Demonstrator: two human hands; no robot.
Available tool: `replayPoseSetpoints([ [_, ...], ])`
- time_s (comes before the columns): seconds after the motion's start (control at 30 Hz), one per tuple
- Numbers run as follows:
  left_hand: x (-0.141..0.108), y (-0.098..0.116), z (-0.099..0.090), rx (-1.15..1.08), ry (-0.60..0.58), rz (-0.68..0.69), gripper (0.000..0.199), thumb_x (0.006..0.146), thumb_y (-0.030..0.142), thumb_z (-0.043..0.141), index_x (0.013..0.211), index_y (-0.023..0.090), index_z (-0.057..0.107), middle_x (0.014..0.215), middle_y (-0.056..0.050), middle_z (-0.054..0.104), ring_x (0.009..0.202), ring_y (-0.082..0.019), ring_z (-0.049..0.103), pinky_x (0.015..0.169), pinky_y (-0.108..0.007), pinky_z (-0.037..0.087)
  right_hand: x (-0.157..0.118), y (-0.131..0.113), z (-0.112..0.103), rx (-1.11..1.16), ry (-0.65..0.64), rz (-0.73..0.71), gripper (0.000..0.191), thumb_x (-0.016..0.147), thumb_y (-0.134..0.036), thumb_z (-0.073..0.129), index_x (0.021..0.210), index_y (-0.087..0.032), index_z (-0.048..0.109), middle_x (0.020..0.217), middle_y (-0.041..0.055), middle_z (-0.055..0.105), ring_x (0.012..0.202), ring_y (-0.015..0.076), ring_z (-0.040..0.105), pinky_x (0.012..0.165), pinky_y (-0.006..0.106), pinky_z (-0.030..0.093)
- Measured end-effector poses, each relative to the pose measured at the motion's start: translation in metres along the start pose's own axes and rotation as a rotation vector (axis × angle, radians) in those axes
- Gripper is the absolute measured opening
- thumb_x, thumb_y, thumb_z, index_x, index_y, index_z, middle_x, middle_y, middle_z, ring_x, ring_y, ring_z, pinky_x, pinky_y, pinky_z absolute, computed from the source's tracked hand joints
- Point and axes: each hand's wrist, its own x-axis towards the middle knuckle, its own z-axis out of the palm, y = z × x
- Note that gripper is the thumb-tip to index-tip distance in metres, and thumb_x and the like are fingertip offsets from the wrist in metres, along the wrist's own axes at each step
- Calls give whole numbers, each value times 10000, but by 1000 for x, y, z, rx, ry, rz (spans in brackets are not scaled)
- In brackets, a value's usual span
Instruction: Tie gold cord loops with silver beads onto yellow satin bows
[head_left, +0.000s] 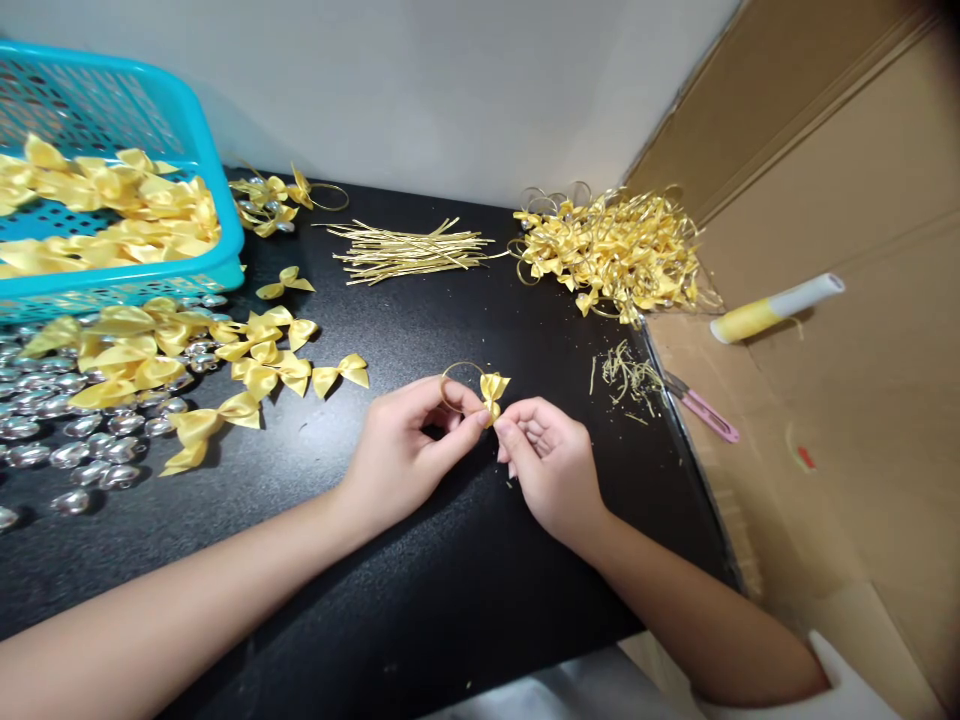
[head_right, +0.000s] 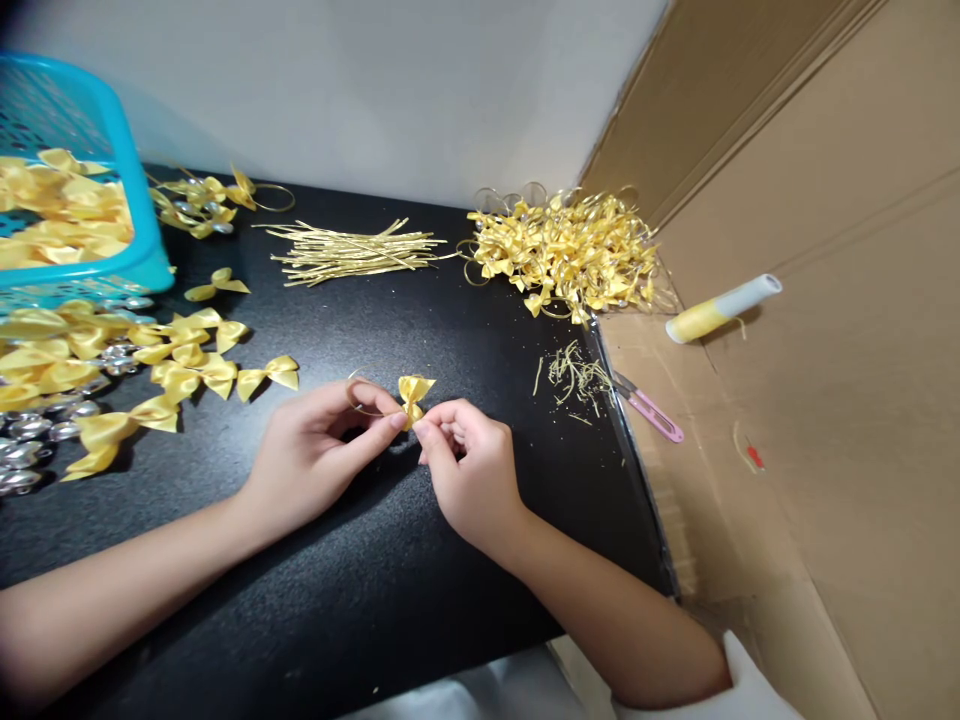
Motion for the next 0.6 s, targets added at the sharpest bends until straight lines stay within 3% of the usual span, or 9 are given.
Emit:
replayPoseSetpoints([
  [0.6,0,-2,-1,-13,-1,21,83,830,196,671,755,160,665,697,9,666,614,-92,590,572,-191,465,0,1,2,50,6,26,152,863,-277,595,753,-179,561,566,-53,534,478,58,475,481,202,384],
])
